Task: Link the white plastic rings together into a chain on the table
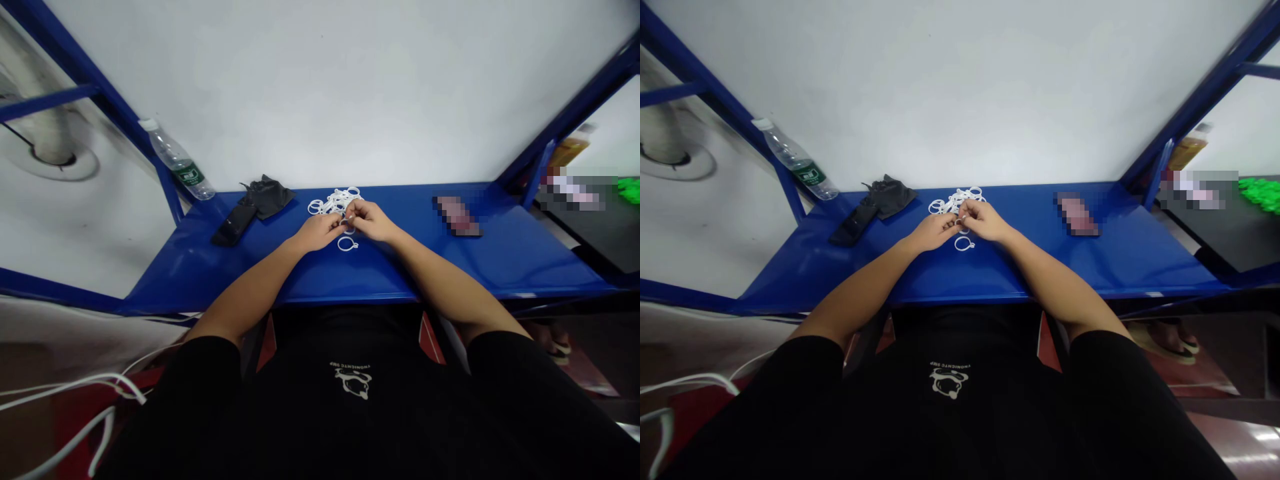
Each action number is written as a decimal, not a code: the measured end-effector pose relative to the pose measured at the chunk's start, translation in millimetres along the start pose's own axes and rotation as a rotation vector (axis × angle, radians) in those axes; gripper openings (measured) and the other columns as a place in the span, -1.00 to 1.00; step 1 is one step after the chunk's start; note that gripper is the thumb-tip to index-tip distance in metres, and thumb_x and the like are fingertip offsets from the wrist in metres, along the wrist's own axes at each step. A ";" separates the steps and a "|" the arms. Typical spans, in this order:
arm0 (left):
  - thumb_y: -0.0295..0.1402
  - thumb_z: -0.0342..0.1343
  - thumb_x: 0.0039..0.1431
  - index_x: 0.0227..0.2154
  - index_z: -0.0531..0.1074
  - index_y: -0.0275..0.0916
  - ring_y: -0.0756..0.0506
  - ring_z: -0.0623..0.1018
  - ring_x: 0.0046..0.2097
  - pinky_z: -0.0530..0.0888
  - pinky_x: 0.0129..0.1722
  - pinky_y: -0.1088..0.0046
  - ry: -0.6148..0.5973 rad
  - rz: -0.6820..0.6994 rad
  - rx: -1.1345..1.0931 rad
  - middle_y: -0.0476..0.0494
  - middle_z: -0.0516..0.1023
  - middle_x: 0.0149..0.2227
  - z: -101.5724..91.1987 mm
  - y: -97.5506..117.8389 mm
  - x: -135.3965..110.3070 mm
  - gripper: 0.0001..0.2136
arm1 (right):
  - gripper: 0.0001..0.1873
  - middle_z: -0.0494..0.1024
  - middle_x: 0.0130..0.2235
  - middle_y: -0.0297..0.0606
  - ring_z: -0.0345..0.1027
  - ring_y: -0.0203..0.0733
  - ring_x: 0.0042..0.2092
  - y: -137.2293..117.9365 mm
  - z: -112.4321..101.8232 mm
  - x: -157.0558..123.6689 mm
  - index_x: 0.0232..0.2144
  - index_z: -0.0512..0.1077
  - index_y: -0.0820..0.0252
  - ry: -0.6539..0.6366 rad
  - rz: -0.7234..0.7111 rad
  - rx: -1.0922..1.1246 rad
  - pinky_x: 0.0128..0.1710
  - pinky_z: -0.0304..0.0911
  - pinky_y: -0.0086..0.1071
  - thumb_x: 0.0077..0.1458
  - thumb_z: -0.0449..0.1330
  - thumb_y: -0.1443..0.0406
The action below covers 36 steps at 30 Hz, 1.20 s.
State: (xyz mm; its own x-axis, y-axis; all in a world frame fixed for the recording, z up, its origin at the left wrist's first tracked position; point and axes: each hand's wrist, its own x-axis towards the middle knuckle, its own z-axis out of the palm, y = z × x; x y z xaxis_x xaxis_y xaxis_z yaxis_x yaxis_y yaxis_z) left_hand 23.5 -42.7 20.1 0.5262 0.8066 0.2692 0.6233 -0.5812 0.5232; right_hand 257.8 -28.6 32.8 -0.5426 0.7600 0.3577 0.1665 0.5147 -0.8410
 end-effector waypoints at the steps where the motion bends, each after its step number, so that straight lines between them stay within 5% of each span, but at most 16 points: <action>1: -0.18 0.14 0.58 -0.22 0.53 -0.18 -0.12 0.60 -0.27 0.42 -0.21 0.33 0.001 0.015 0.010 -0.11 0.66 -0.28 -0.1 0.2 -0.3 -0.76 | -0.93 0.49 -0.43 -0.41 0.31 -0.25 -0.42 -1.2 -0.2 -0.3 -0.27 0.43 0.09 -0.013 0.020 -0.019 -0.37 0.24 -0.37 0.14 0.23 0.30; 15: -0.19 0.21 0.54 -0.38 0.44 -0.18 -0.09 0.51 -0.33 0.34 -0.26 0.35 -0.002 0.007 0.029 -0.04 0.52 -0.42 -3.4 3.4 0.7 -0.68 | -0.77 0.69 -0.30 -0.26 0.50 -0.15 -0.27 -5.2 -3.7 0.4 -0.27 0.60 0.16 -0.044 -0.058 -0.222 -0.17 0.36 -0.30 0.11 0.14 0.28; 28: -0.19 0.24 0.51 -0.37 0.52 -0.18 -0.11 0.54 -0.28 0.40 -0.20 0.34 -0.047 0.037 0.016 -0.07 0.58 -0.37 -0.4 2.1 1.8 -0.71 | -0.85 0.60 -0.41 -0.31 0.40 -0.16 -0.33 -2.6 -4.2 2.7 -0.44 0.48 0.09 -0.084 -0.033 -0.294 -0.18 0.33 -0.30 0.06 0.10 0.31; 36: -0.18 0.34 0.42 -0.34 0.56 -0.20 -0.12 0.60 -0.12 0.51 -0.02 0.29 -0.053 0.166 -0.025 -0.20 0.65 -0.02 1.1 -3.0 0.6 -0.75 | -0.57 0.74 -0.06 -0.14 0.48 -0.09 -0.20 10.3 -23.4 5.8 -0.02 0.63 0.18 0.139 -0.019 -0.445 -0.06 0.40 -0.24 0.10 0.13 0.36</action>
State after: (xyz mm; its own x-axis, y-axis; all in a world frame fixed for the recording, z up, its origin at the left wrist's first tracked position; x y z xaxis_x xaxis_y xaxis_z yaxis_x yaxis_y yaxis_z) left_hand 22.6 -40.6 17.8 0.6506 0.6926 0.3114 0.5107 -0.7025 0.4956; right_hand 275.6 -9.6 35.6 -0.4384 0.7794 0.4476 0.5116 0.6258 -0.5887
